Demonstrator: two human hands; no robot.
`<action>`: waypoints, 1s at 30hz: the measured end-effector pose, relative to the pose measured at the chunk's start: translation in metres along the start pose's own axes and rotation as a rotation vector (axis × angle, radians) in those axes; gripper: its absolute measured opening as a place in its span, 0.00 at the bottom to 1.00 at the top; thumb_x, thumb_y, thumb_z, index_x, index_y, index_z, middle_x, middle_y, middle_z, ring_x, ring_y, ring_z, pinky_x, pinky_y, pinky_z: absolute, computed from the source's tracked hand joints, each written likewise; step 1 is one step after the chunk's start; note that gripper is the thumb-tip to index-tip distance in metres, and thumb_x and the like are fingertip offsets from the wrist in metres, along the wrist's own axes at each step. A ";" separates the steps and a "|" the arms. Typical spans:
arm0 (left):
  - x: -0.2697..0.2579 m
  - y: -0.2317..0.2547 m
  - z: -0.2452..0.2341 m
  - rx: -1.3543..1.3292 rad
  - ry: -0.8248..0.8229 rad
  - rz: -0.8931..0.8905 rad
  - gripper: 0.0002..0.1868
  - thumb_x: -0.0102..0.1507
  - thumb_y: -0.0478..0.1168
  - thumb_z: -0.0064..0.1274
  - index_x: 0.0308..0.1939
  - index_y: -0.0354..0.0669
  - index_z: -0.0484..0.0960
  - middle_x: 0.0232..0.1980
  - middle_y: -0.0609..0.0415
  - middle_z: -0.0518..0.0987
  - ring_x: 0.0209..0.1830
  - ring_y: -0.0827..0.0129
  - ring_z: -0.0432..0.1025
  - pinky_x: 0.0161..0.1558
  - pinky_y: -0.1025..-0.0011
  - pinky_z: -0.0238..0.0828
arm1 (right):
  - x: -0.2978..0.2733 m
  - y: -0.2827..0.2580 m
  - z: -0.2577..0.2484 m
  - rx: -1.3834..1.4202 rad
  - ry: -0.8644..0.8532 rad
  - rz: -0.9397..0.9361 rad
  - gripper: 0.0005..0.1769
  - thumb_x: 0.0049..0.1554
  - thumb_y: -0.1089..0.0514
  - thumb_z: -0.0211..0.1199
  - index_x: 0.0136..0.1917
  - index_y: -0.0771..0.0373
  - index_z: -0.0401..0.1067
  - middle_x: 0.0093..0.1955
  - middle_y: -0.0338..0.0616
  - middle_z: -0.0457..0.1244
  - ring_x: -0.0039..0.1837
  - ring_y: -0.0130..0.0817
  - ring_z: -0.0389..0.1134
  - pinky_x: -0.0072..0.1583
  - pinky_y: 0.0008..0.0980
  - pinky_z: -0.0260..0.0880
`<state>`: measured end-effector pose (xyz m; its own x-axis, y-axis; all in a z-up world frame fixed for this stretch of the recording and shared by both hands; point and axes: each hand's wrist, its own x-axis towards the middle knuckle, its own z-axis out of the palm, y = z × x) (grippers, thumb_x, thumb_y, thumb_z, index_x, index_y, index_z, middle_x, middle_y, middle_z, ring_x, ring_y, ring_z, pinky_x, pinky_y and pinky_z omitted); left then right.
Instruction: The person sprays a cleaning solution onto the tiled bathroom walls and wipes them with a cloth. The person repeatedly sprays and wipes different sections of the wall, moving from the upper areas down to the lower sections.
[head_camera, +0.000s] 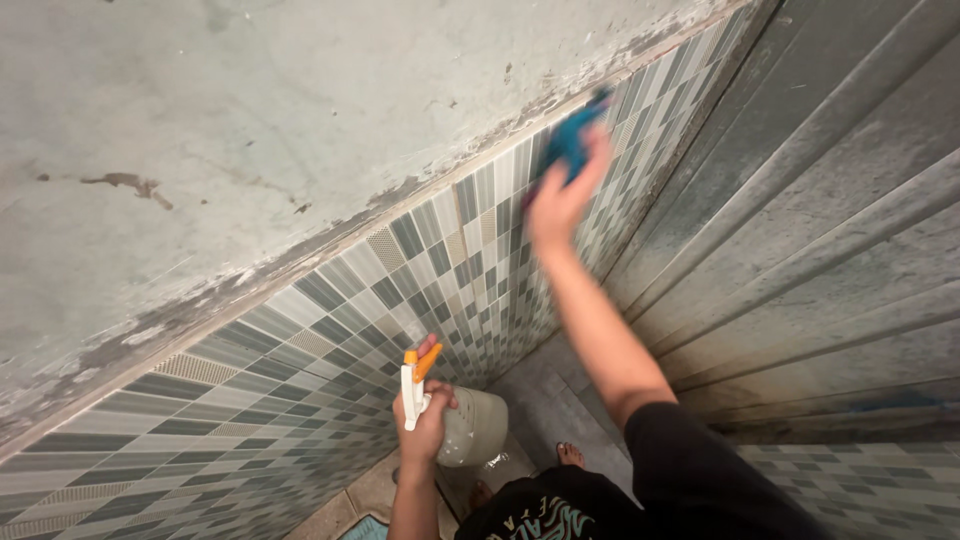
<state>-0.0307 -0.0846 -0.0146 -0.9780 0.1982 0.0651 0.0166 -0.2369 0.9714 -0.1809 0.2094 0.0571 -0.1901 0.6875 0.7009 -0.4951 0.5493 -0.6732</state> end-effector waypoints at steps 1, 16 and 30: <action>0.001 0.000 -0.001 -0.005 -0.002 0.011 0.40 0.52 0.22 0.44 0.71 0.31 0.65 0.74 0.47 0.69 0.25 0.77 0.69 0.33 0.75 0.73 | -0.035 -0.009 0.004 0.005 -0.077 0.043 0.33 0.64 0.67 0.49 0.80 0.65 0.48 0.74 0.51 0.51 0.78 0.48 0.52 0.80 0.49 0.50; 0.008 0.001 0.007 0.001 -0.080 0.023 0.38 0.52 0.22 0.45 0.69 0.31 0.67 0.74 0.47 0.70 0.24 0.76 0.70 0.33 0.74 0.73 | 0.012 0.098 -0.028 -0.447 -0.075 -0.217 0.29 0.74 0.53 0.44 0.79 0.74 0.45 0.78 0.68 0.46 0.79 0.66 0.47 0.79 0.61 0.40; 0.014 -0.008 0.002 0.087 -0.078 -0.025 0.39 0.52 0.22 0.45 0.70 0.36 0.68 0.73 0.50 0.72 0.25 0.77 0.70 0.33 0.74 0.73 | -0.153 -0.024 -0.007 -0.070 -0.485 -0.150 0.30 0.46 0.67 0.57 0.63 0.63 0.59 0.61 0.57 0.50 0.67 0.51 0.52 0.71 0.50 0.53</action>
<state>-0.0436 -0.0781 -0.0214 -0.9593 0.2772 0.0547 0.0135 -0.1485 0.9888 -0.1344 0.0940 -0.0359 -0.5011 0.3084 0.8086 -0.4925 0.6667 -0.5595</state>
